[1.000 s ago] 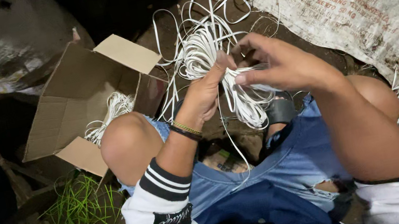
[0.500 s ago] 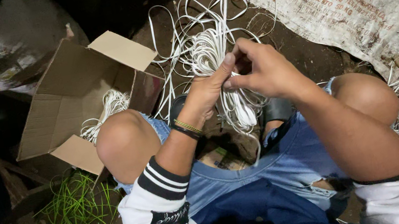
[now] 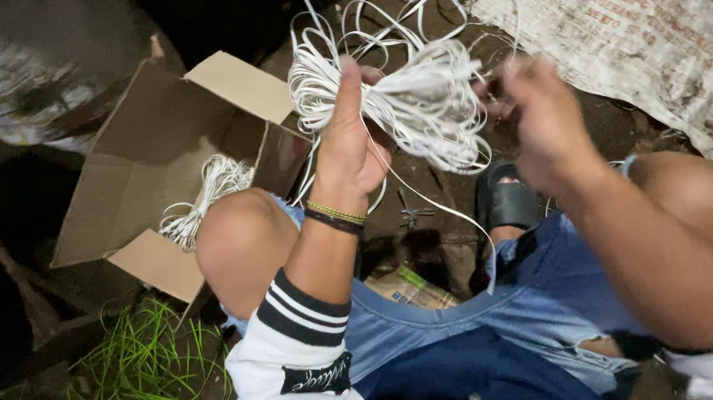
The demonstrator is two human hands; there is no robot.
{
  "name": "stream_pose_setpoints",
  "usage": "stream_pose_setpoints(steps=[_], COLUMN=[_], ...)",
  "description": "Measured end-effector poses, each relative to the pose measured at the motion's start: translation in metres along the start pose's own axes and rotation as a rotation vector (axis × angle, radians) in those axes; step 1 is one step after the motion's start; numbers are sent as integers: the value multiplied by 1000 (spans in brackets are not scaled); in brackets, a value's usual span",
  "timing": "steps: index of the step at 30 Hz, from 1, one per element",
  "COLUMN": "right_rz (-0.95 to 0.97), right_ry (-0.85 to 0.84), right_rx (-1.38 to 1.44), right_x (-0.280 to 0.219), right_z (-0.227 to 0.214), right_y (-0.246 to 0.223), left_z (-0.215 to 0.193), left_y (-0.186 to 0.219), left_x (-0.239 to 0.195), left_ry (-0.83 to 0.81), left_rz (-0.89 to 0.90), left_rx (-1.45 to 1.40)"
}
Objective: The person sits on the floor and coils white cables by hand, gathering them into neat bundles and placing them into a cardboard box. The person repeatedly picks up tangled cables, straightens them, and wraps them into compact coils.
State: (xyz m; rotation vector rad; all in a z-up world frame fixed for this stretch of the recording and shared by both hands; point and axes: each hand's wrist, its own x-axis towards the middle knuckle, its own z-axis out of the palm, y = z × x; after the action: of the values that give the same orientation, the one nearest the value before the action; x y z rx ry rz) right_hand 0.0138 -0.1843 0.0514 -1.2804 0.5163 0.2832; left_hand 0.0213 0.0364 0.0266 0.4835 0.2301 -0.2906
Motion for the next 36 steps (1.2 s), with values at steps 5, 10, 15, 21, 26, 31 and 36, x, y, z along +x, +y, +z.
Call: stream_pose_setpoints(steps=[5, 10, 15, 21, 26, 31, 36], right_rz=[485, 596, 564, 450, -448, -409, -200], right_ry=[-451, -833, -906, -572, -503, -626, -607], right_rx=[66, 199, 365, 159, -397, -154, 82], right_x=[-27, -47, -50, -32, 5, 37, 42], right_z=[20, 28, 28, 25, 11, 5, 8], right_y=[38, 40, 43, 83, 106, 105, 88], left_z=[0, -2, -3, 3, 6, 8, 6], left_y=[12, 1, -5, 0, 2, -1, -5], left_x=[1, 5, 7, 2, -9, -16, -21], left_ry=[-53, -83, -79, -71, -64, -7, 33], left_rz=[14, 96, 31, -17, -49, -95, -62], left_rx=[-95, -92, -112, -89, -7, 8, 66])
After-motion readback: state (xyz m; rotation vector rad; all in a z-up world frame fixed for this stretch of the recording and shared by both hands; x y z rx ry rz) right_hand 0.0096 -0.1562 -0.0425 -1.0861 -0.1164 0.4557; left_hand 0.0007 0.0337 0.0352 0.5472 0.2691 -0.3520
